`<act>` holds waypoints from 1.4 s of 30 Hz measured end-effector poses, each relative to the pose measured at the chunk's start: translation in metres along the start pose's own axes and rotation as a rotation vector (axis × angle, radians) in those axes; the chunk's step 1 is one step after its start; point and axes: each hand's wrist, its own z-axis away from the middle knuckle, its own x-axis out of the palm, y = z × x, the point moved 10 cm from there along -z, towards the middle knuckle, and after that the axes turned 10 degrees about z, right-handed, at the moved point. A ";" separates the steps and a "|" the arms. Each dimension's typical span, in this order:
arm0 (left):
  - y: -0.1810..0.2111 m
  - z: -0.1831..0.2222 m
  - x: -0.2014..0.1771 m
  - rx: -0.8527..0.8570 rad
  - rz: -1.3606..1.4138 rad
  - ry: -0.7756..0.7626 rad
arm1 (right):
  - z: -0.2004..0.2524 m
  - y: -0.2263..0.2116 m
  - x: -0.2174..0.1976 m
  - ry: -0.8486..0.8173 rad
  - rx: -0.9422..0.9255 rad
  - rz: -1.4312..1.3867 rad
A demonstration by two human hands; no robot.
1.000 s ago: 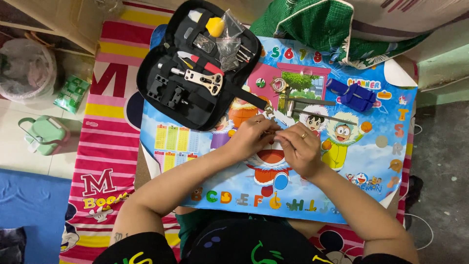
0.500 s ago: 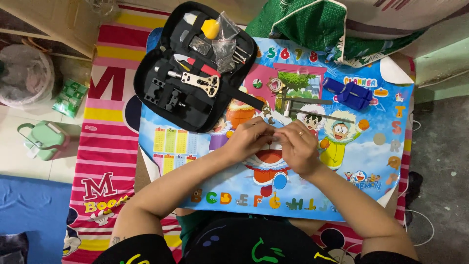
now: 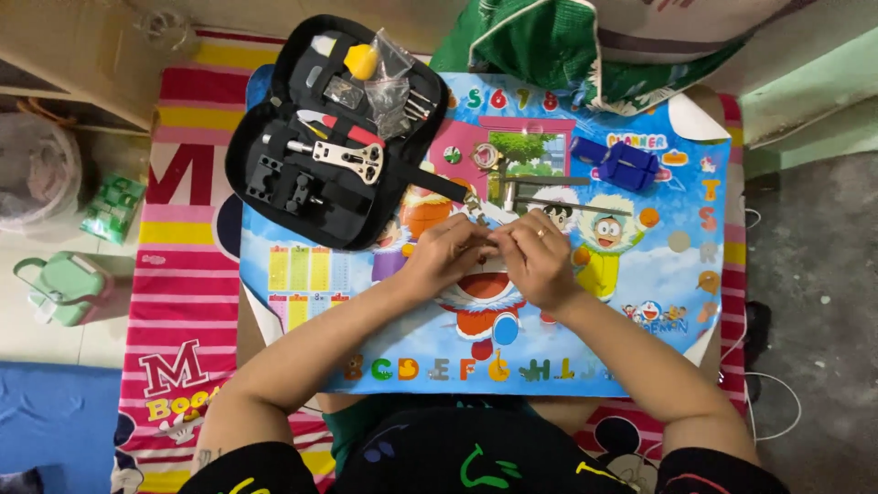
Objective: Using a watch repair kit to adjust the length of a watch strap by removing pins and links.
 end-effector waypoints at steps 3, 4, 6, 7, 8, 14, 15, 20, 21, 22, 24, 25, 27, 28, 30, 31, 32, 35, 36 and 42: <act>-0.018 0.011 0.008 0.030 -0.087 -0.027 | 0.005 -0.005 -0.003 0.017 -0.013 -0.016; -0.011 0.007 0.008 0.038 -0.087 -0.030 | 0.002 -0.009 -0.006 0.022 -0.018 -0.010; -0.001 0.001 0.005 0.022 -0.086 -0.034 | -0.002 -0.022 -0.006 -0.017 -0.071 0.020; -0.006 0.003 0.005 0.030 -0.088 -0.038 | -0.002 -0.024 -0.008 -0.010 -0.076 0.025; -0.013 0.005 0.005 0.017 -0.095 -0.037 | -0.003 -0.025 -0.008 -0.026 -0.073 0.038; -0.027 0.008 0.002 -0.022 -0.105 -0.014 | 0.000 -0.012 -0.005 -0.154 -0.141 0.055; -0.028 0.008 0.000 -0.029 -0.093 -0.017 | -0.004 -0.014 -0.005 -0.227 -0.200 0.016; 0.013 -0.005 0.000 -0.029 -0.076 -0.013 | 0.022 0.046 -0.017 -0.504 -0.164 0.423; 0.015 -0.006 0.001 -0.030 -0.070 -0.023 | 0.031 0.069 -0.020 -0.593 -0.032 0.487; 0.015 -0.005 0.001 -0.030 -0.076 -0.024 | 0.039 0.074 -0.018 -0.589 -0.033 0.484; 0.014 -0.005 0.006 -0.028 -0.052 -0.037 | 0.055 0.085 -0.015 -0.546 -0.110 0.660; 0.015 -0.005 0.006 -0.029 -0.057 -0.038 | 0.061 0.091 -0.010 -0.542 -0.110 0.657; 0.012 -0.006 0.006 -0.061 -0.051 -0.035 | 0.070 0.101 -0.006 -0.425 -0.113 0.718; 0.008 -0.005 0.005 -0.066 -0.057 -0.037 | 0.065 0.100 -0.008 -0.422 -0.109 0.712; 0.000 -0.003 0.004 -0.072 -0.014 -0.054 | 0.057 0.098 -0.011 -0.395 -0.088 0.706; -0.002 -0.001 0.004 -0.082 -0.018 -0.058 | 0.057 0.099 -0.010 -0.395 -0.080 0.697; -0.003 -0.001 0.004 -0.087 -0.018 -0.055 | 0.056 0.097 -0.009 -0.396 -0.127 0.753; 0.001 -0.004 0.005 -0.102 -0.007 -0.056 | 0.054 0.094 -0.008 -0.394 -0.171 0.842; 0.004 -0.006 0.006 -0.105 0.003 -0.052 | 0.053 0.092 -0.010 -0.389 -0.180 0.878; 0.003 -0.008 0.005 -0.132 0.021 -0.078 | 0.055 0.110 -0.027 -0.358 0.046 0.430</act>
